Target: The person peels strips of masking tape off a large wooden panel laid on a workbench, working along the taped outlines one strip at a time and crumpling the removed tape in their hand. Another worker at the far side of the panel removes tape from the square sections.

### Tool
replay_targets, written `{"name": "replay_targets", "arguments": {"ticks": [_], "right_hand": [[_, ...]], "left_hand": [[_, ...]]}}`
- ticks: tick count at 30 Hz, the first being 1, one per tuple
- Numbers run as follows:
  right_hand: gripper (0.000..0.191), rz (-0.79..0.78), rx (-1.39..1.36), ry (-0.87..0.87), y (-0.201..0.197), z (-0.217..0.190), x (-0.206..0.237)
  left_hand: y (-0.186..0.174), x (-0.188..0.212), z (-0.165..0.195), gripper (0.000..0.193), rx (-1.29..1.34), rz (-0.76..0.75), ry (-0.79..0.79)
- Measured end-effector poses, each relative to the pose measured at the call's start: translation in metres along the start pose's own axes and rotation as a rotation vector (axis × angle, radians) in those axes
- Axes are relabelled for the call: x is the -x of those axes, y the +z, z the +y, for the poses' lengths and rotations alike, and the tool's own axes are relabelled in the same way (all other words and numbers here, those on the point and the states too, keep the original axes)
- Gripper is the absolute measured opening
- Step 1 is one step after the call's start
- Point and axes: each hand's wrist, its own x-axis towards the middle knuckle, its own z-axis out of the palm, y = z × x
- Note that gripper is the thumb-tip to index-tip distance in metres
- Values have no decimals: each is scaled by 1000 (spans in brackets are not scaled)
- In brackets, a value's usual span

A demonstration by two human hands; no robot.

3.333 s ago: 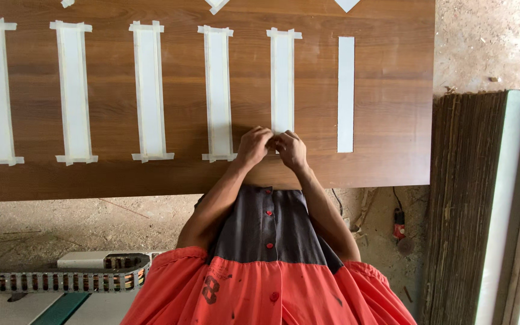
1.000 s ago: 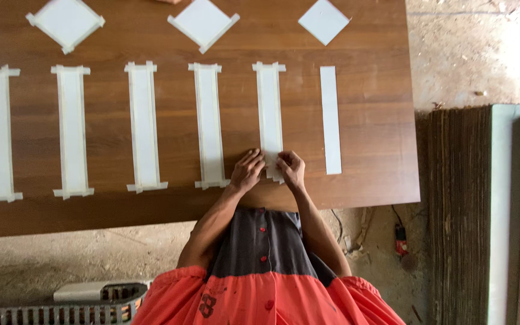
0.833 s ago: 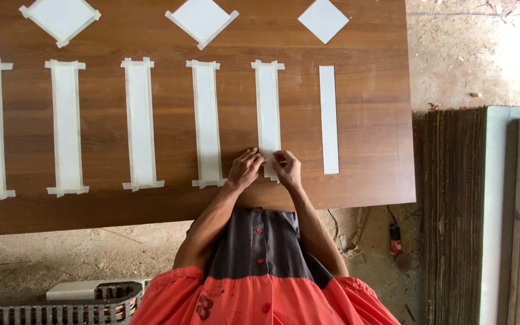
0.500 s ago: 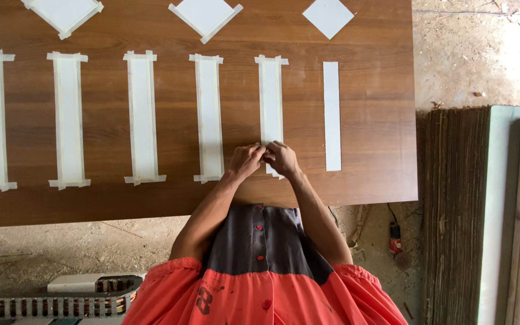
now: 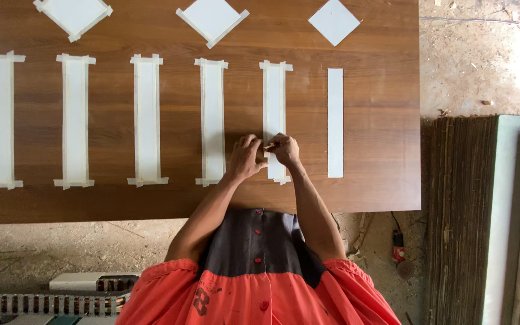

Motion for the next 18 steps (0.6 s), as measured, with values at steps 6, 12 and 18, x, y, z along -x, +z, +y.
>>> {"name": "replay_targets", "arguments": {"ticks": [6, 12, 18], "right_hand": [[9, -47, -444, 36, 1, 2, -8], [10, -66, -525, 108, -1, 4, -16], [11, 7, -355, -3, 3, 5, -12]], "left_hand": [[-6, -19, -1, 69, 39, 15, 82], [-18, -39, 6, 54, -7, -24, 133], [-21, -40, 7, 45, -270, -162, 161]]}}
